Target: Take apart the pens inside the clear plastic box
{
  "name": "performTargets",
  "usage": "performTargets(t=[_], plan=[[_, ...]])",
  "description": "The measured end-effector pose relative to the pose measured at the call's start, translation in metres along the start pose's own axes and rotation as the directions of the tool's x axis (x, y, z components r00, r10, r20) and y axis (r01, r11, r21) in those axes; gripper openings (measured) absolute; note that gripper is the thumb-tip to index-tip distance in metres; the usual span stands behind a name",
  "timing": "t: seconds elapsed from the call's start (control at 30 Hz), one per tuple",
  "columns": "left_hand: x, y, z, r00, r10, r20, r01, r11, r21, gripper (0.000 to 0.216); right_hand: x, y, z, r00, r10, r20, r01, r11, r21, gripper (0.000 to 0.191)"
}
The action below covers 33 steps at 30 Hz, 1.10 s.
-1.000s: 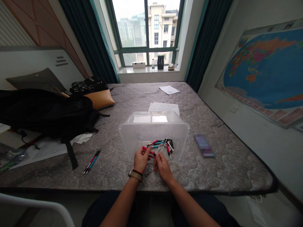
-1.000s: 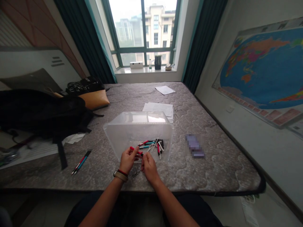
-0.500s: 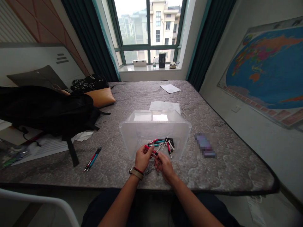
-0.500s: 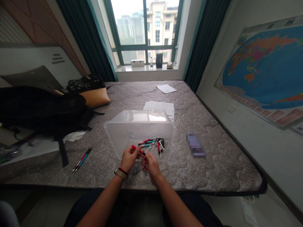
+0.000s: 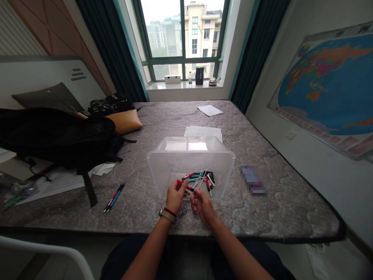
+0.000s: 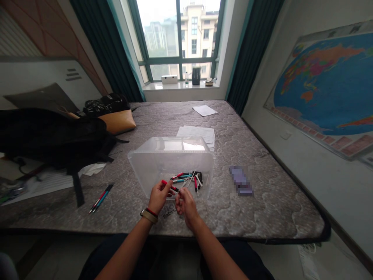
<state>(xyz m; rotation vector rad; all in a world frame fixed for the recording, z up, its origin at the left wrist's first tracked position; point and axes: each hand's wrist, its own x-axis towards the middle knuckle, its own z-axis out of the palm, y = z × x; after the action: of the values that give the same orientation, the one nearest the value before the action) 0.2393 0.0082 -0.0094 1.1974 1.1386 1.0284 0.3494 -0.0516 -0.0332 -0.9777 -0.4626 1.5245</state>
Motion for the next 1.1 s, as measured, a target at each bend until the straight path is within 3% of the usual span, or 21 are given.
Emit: performTargets(t=[0.1,0.27,0.33,0.4,0.47,0.5,0.53,0.6,0.63,0.67,0.7,0.73,0.77,0.8,0.87,0.9,0.93,1.1], plan=[[0.0,-0.001,0.0,1.0,-0.029,0.009,0.029,0.999,-0.043,0.042,0.0,0.0,0.0,0.995,0.096,0.03,-0.096,0.995,-0.01,0.047],[0.002,0.0,-0.001,0.986,-0.164,0.013,0.164,0.968,-0.188,0.045,0.008,0.004,-0.01,0.994,0.102,0.03,-0.102,0.995,0.005,0.047],[0.003,0.002,-0.003,0.971,-0.239,0.0,0.228,0.929,-0.292,0.045,0.012,0.007,-0.014,0.996,0.088,-0.009,-0.089,0.991,-0.104,0.046],[0.004,0.004,-0.006,0.953,-0.304,-0.016,0.275,0.882,-0.382,0.044,0.012,0.011,-0.015,1.0,-0.022,-0.007,0.019,0.948,-0.318,0.043],[0.005,0.004,-0.008,0.939,-0.343,-0.029,0.297,0.849,-0.437,0.043,0.007,0.017,-0.014,0.987,-0.116,0.115,0.16,0.831,-0.533,0.04],[0.005,0.005,-0.009,0.937,-0.349,-0.032,0.297,0.841,-0.452,0.042,0.003,0.02,-0.013,0.974,-0.079,0.212,0.195,0.768,-0.61,0.039],[0.005,0.005,-0.01,0.938,-0.346,-0.034,0.293,0.838,-0.46,0.042,-0.001,0.022,-0.012,0.95,0.04,0.309,0.189,0.715,-0.673,0.038],[0.004,0.004,-0.011,0.943,-0.332,-0.028,0.283,0.841,-0.461,0.042,-0.009,0.022,-0.01,0.813,0.396,0.428,0.108,0.619,-0.778,0.039],[0.004,0.004,-0.011,0.944,-0.328,-0.023,0.281,0.843,-0.459,0.042,-0.011,0.019,-0.009,0.743,0.503,0.441,0.081,0.587,-0.805,0.039],[0.004,0.005,-0.012,0.945,-0.327,-0.021,0.282,0.844,-0.457,0.042,-0.013,0.014,-0.008,0.738,0.511,0.441,0.075,0.588,-0.805,0.039],[0.004,0.005,-0.012,0.944,-0.329,-0.021,0.284,0.843,-0.458,0.041,-0.014,0.007,-0.008,0.808,0.408,0.425,0.095,0.621,-0.778,0.038],[0.004,0.005,-0.012,0.943,-0.333,-0.021,0.286,0.841,-0.458,0.041,-0.014,-0.002,-0.007,0.906,0.196,0.375,0.157,0.668,-0.728,0.036],[0.005,0.006,-0.012,0.942,-0.335,-0.023,0.288,0.841,-0.458,0.04,-0.015,-0.012,-0.008,0.96,-0.101,0.263,0.256,0.7,-0.666,0.034],[0.005,0.006,-0.013,0.941,-0.337,-0.024,0.289,0.841,-0.457,0.04,-0.016,-0.022,-0.008,0.928,-0.35,0.125,0.346,0.692,-0.633,0.029],[0.005,0.006,-0.013,0.94,-0.34,-0.021,0.295,0.842,-0.452,0.04,-0.019,-0.039,-0.011,0.773,-0.634,0.009,0.494,0.593,-0.635,0.02],[0.005,0.006,-0.013,0.94,-0.341,-0.017,0.298,0.844,-0.445,0.039,-0.021,-0.043,-0.012,0.739,-0.674,0.006,0.519,0.563,-0.643,0.02],[0.005,0.006,-0.013,0.94,-0.34,-0.01,0.302,0.848,-0.435,0.039,-0.023,-0.045,-0.013,0.737,-0.675,0.009,0.518,0.557,-0.649,0.022],[0.008,0.002,-0.01,0.943,-0.327,0.061,0.327,0.879,-0.347,0.039,-0.019,-0.023,-0.013,0.89,-0.456,0.025,0.358,0.663,-0.658,0.04]])
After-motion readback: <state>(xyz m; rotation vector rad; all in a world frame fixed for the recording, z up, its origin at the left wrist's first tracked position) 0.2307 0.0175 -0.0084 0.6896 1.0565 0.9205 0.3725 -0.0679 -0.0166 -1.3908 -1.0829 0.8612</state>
